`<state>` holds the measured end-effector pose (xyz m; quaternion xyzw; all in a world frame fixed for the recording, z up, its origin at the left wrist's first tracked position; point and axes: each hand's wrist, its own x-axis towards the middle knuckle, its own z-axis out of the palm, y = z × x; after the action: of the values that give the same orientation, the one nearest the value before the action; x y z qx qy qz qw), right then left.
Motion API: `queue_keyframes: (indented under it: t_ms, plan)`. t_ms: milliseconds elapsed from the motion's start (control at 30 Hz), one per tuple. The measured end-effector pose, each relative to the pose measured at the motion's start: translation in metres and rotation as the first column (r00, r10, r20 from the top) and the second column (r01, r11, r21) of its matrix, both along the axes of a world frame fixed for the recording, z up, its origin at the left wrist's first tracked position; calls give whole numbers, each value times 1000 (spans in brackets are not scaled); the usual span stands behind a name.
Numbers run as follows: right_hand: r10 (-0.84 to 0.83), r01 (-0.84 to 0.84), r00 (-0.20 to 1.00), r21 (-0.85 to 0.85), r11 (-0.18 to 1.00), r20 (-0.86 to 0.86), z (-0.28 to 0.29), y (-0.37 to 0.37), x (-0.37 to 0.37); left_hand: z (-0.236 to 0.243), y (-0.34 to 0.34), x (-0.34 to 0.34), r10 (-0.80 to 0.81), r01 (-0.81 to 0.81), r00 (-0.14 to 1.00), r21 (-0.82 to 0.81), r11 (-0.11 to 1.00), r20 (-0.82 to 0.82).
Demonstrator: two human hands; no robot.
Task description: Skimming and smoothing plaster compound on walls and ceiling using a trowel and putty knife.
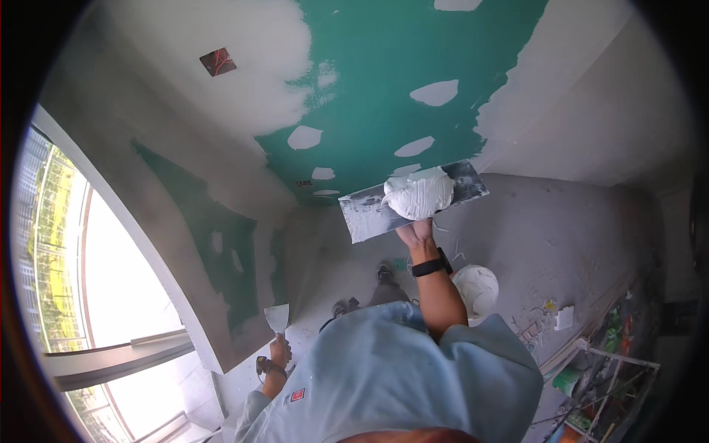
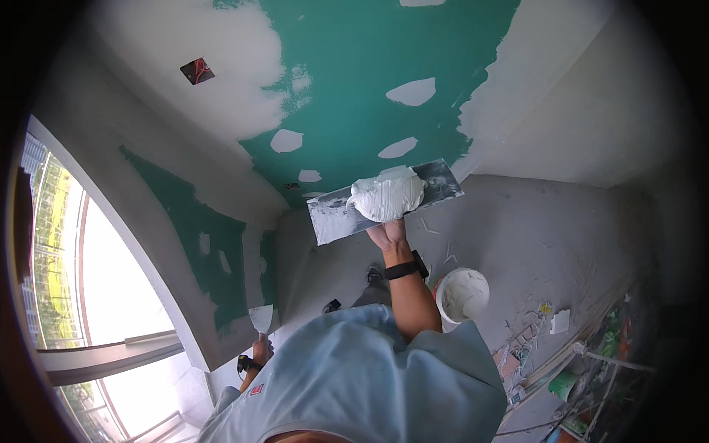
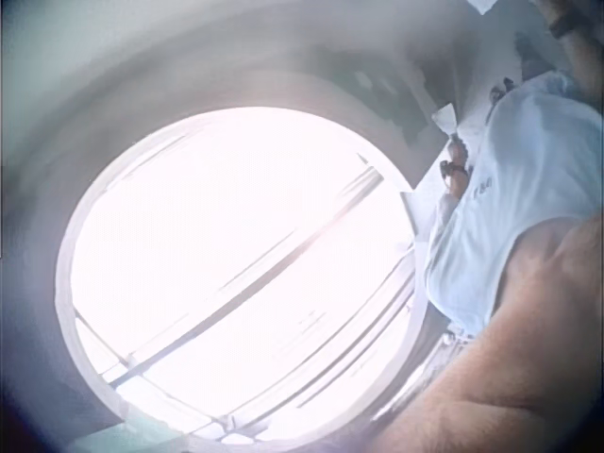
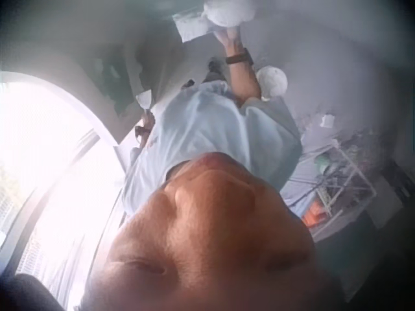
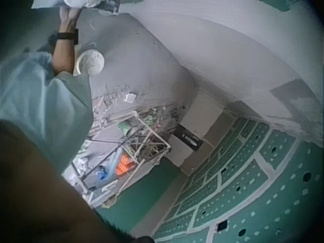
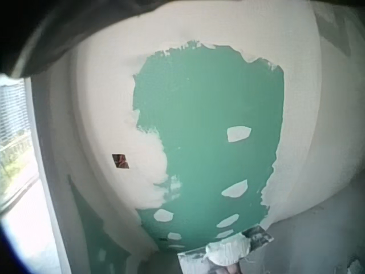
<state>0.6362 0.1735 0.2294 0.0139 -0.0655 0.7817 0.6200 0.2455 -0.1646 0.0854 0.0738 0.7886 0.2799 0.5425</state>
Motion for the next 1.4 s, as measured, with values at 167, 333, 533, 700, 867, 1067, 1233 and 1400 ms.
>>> queue_keyframes:
  t_ms: [167, 333, 533, 700, 867, 1067, 1233, 1400]
  plan:
    - [-41, 40, 995, 11, 999, 92, -47, 81, -15, 49, -6, 21, 222, -228, 970, -57, 972, -99]
    - [-35, 35, 999, -107, 994, 6, -71, 150, -33, 94, 16, 44, 277, -269, 956, 86, 959, -99]
    - [-240, 267, 962, -254, 930, 130, -67, 203, -58, 75, 51, 43, 310, -310, 948, 17, 951, -70]
    - [-404, 428, 900, -154, 891, 165, 25, 217, -54, 38, 86, 25, 122, -124, 992, -41, 991, -36]
    - [-517, 548, 828, -123, 827, 216, 172, 225, -68, -11, 121, -8, -93, 93, 996, -38, 995, 14]
    - [-622, 641, 758, -45, 766, 196, 325, 243, -55, -57, 169, -37, -255, 256, 966, 43, 966, -32]
    - [-724, 730, 668, 38, 683, 171, 458, 248, -54, -80, 201, -39, -280, 298, 945, 91, 950, -168]
    - [-743, 724, 666, 183, 665, 63, 550, 263, -52, -86, 200, -46, -341, 393, 885, 116, 912, -318]
